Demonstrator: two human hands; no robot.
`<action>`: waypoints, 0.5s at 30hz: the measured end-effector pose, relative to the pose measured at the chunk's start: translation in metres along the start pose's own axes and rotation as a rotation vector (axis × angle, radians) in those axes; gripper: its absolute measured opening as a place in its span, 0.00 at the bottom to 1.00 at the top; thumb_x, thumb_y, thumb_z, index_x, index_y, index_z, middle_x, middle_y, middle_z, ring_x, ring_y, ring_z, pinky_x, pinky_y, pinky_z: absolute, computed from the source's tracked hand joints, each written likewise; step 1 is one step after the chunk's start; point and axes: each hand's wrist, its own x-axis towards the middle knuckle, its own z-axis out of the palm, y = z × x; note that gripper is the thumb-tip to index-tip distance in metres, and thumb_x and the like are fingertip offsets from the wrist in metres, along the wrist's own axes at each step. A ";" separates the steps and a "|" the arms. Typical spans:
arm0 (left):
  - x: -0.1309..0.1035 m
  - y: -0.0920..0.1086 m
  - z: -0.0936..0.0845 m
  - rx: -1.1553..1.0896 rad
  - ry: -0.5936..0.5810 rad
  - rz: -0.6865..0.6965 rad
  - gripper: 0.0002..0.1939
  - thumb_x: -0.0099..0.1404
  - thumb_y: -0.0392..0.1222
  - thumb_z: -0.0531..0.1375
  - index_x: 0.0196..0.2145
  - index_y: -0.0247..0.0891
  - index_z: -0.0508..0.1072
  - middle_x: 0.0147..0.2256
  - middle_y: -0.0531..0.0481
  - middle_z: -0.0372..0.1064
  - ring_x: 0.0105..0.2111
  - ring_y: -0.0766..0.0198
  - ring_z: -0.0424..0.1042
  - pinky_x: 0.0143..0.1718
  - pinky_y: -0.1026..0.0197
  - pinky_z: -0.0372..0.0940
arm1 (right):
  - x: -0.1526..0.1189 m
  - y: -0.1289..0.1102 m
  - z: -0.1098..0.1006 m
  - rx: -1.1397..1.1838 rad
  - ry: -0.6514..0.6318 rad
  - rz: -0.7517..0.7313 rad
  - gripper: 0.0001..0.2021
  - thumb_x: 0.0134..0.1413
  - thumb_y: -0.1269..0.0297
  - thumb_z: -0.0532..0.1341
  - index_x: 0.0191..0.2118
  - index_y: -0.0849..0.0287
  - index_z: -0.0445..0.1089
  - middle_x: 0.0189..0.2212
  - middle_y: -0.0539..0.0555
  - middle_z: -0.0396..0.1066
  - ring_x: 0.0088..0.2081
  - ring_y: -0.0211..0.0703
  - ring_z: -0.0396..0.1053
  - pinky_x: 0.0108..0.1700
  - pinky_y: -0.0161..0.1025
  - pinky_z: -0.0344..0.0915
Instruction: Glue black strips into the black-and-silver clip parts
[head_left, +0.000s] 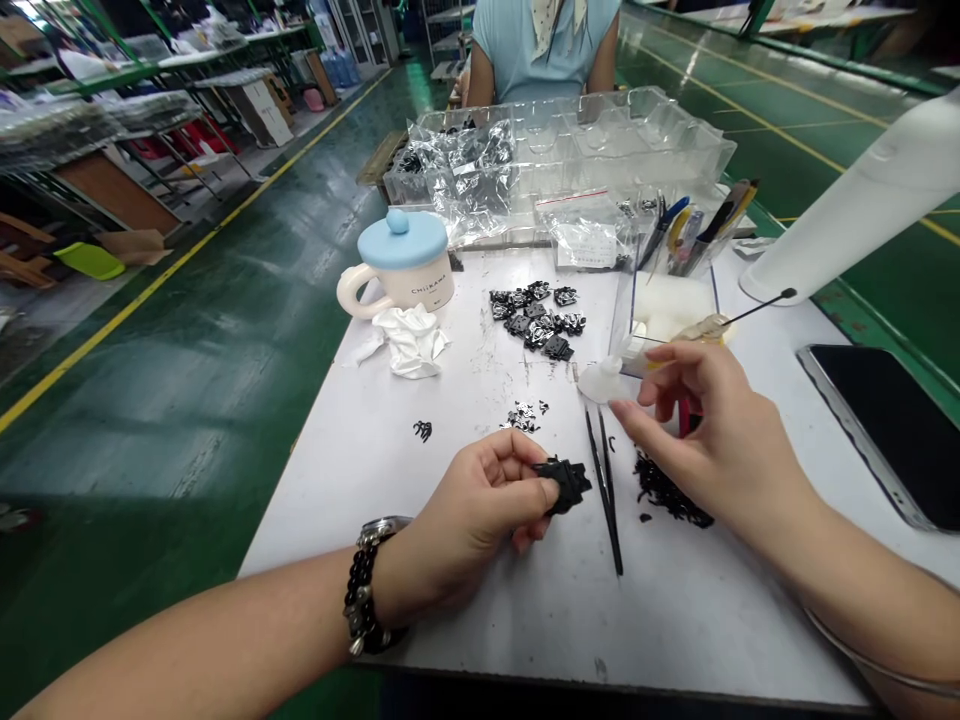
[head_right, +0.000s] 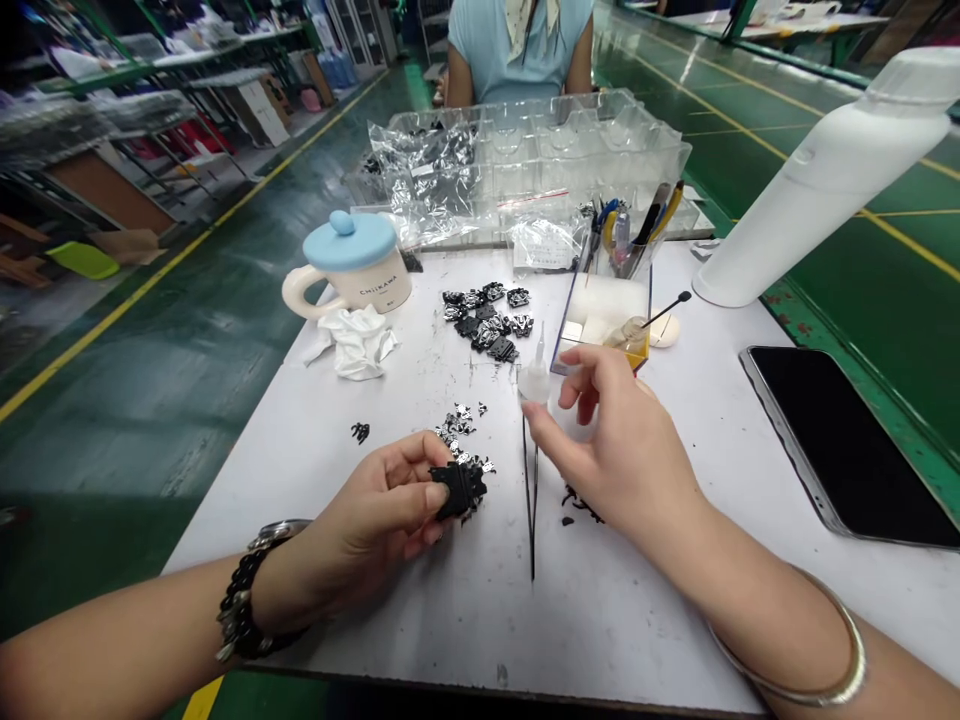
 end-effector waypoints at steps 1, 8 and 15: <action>0.000 0.000 0.000 0.002 -0.001 -0.006 0.12 0.52 0.36 0.64 0.31 0.37 0.63 0.18 0.57 0.63 0.16 0.76 0.60 0.15 0.75 0.53 | 0.004 0.004 0.003 -0.064 -0.007 0.035 0.20 0.51 0.54 0.62 0.47 0.58 0.60 0.27 0.48 0.65 0.24 0.37 0.61 0.25 0.36 0.57; 0.000 0.001 0.000 -0.004 0.008 -0.001 0.13 0.51 0.36 0.64 0.31 0.36 0.63 0.18 0.58 0.63 0.16 0.76 0.59 0.16 0.75 0.54 | 0.012 0.009 0.015 -0.106 -0.075 0.053 0.09 0.52 0.56 0.61 0.35 0.56 0.68 0.22 0.48 0.64 0.23 0.38 0.60 0.25 0.37 0.54; 0.001 0.000 -0.001 0.016 -0.013 0.020 0.11 0.51 0.35 0.64 0.30 0.37 0.64 0.17 0.58 0.63 0.14 0.76 0.58 0.14 0.75 0.53 | 0.011 -0.013 0.001 0.776 -0.027 0.287 0.13 0.50 0.57 0.61 0.29 0.55 0.56 0.32 0.53 0.71 0.34 0.46 0.72 0.33 0.43 0.69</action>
